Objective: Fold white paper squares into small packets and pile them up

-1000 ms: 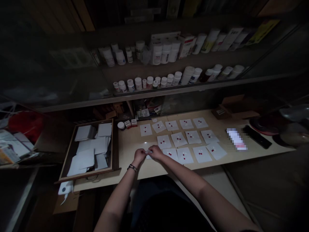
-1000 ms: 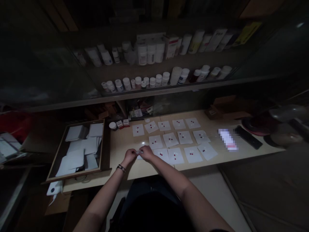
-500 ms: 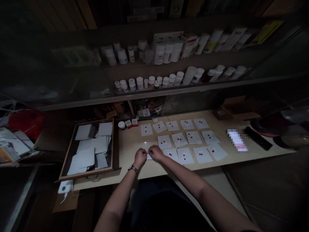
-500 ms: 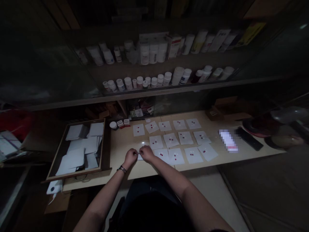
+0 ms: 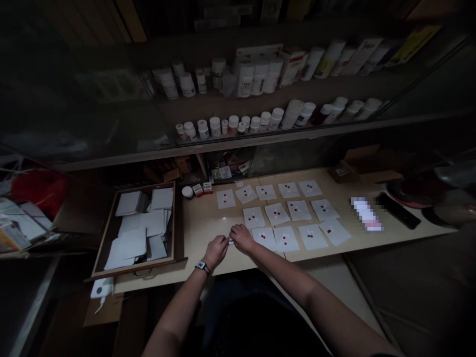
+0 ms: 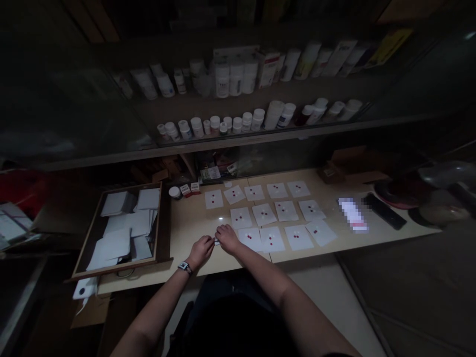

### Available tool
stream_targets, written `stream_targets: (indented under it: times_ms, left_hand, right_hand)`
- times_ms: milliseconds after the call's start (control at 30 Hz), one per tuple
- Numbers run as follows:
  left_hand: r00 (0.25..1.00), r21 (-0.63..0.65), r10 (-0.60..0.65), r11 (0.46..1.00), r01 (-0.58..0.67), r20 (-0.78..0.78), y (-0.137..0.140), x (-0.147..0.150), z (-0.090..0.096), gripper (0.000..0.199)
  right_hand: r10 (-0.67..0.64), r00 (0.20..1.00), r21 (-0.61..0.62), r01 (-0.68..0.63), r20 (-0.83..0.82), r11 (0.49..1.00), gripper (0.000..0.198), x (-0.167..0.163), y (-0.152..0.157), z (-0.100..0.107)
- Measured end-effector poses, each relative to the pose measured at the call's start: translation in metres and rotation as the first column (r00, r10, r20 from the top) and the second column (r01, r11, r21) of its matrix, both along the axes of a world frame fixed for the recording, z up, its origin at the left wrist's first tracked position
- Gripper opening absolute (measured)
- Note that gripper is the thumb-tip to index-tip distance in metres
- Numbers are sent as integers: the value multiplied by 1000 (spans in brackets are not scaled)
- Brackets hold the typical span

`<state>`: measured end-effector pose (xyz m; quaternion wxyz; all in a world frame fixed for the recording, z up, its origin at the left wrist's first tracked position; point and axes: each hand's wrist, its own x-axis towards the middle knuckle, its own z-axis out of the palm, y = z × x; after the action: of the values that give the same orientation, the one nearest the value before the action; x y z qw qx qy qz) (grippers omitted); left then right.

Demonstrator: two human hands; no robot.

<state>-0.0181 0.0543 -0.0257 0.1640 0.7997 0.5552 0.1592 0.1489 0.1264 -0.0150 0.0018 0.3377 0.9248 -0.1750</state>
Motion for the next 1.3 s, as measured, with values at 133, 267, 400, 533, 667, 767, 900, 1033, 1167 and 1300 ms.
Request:
stream_targets:
  times_ms: [133,267,400,533,667,767,900,1033,1167,1300]
  left_hand:
    - [999,30,9,1000,-8,-34,-3,6,-3,22]
    - [999,7,26,1000,-25,-40,-4,12,4,24]
    - [998,-33,49,998,-50,-31,-5,15,9,24]
    - [996,-52,72,996,-74,-51,-6,18,9,23]
    - [996,-49,33,998,-36,-78,-6,19,6,23]
    - [997,-40,-13,999,10,-78,-6,18,3,24]
    - [995,-21,-45,999,44,-86,-5,17,-2,25]
    - [994,-5,-82,997,81,-75,-7,14,-8,30]
    - [985,-10,-127,992,126,-113,-12,8,-10,36]
    - [977,-37,-168,986,164,-134,-15,5,-7,38]
  right_hand:
    - [-42,997,-63,45,59,997,20,2,-3,0]
    - [-61,995,-95,68,73,993,20,6,-6,0]
    - [-116,993,-107,119,31,987,21,9,-8,1]
    - [-135,991,-140,136,17,981,25,11,-9,2]
    - [-142,990,-122,139,-16,983,28,16,-14,4]
    - [-166,984,-40,164,-64,986,33,20,-21,2]
    - [-72,990,48,78,-117,996,43,23,-36,-6]
    - [-53,997,45,55,-58,997,52,25,-50,-16]
    - [-44,999,9,44,-22,999,59,28,-52,-17]
    - [-16,1000,-5,16,-12,1000,60,34,-46,-13]
